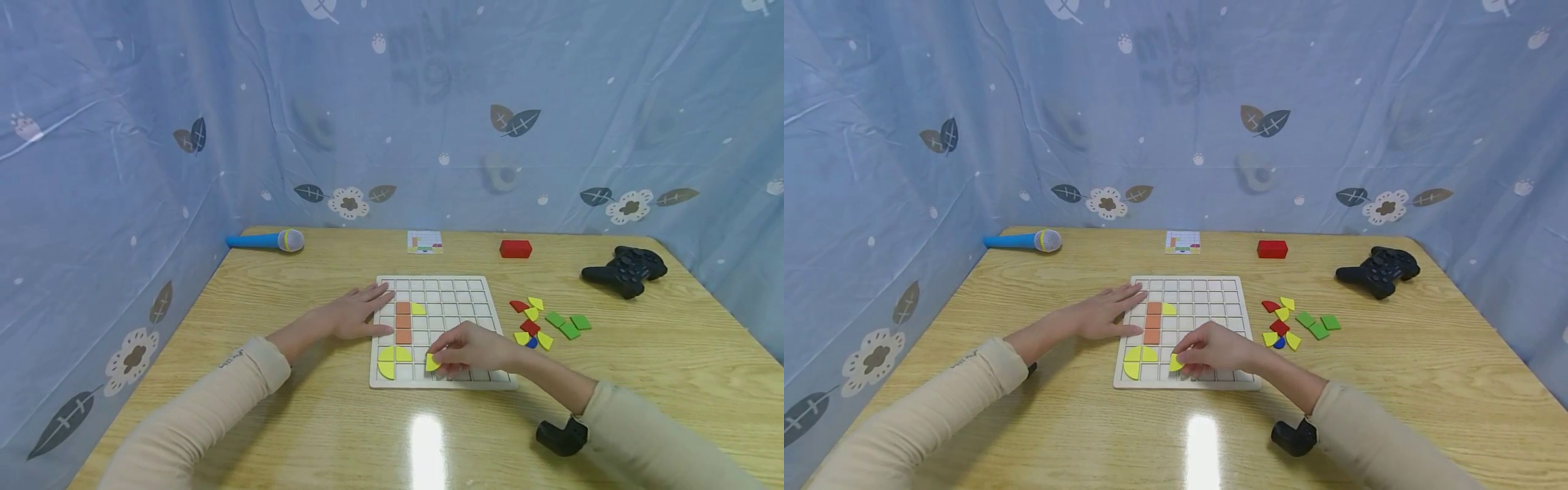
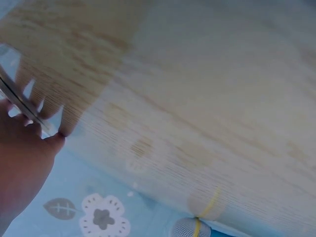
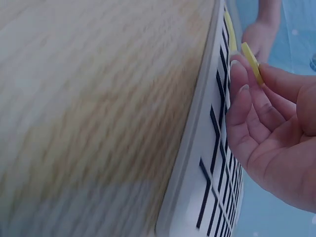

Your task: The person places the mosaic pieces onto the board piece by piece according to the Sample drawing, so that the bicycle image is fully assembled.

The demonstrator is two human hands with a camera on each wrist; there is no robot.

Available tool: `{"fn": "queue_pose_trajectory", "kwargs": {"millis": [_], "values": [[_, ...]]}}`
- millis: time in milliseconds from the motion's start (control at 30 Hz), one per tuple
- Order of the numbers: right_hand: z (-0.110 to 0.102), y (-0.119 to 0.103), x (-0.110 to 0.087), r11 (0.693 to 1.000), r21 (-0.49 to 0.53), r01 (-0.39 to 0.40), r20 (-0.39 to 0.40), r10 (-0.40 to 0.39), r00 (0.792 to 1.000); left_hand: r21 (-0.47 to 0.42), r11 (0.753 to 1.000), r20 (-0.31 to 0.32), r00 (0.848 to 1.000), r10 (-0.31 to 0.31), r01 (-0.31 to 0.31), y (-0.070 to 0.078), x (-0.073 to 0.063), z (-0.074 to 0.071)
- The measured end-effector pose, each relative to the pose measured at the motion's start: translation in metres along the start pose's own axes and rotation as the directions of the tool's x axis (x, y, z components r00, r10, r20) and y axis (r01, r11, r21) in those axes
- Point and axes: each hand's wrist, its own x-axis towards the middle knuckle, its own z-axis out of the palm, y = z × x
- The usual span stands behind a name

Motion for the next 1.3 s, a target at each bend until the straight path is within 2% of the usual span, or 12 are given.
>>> {"fn": "queue_pose_trajectory", "kwargs": {"millis": [300,700,967,1133,1300], "values": [[0.017,-0.009,0.013,0.997,-0.024,-0.067,-0.023,0.066,0.998,0.0,1.0,-0.008,1.0,-0.004,0.004,-0.001,0.001,0.002],[0.029,-0.015,0.026,0.997,-0.065,-0.049,-0.02,0.048,0.999,0.011,1.0,-0.006,1.0,-0.018,0.018,0.002,-0.001,-0.001],[0.034,-0.017,0.032,0.997,-0.071,-0.04,-0.023,0.038,0.999,0.005,1.0,-0.017,1.0,0.001,-0.001,0.001,-0.001,0.0],[0.035,-0.018,0.034,0.996,-0.083,-0.022,-0.023,0.02,1.0,0.009,1.0,-0.013,1.0,0.001,-0.001,0.001,0.0,0.0],[0.033,-0.018,0.034,0.997,-0.072,-0.036,-0.02,0.035,0.999,0.0,1.0,-0.012,1.0,0.001,-0.001,0.001,0.0,-0.001]]}}
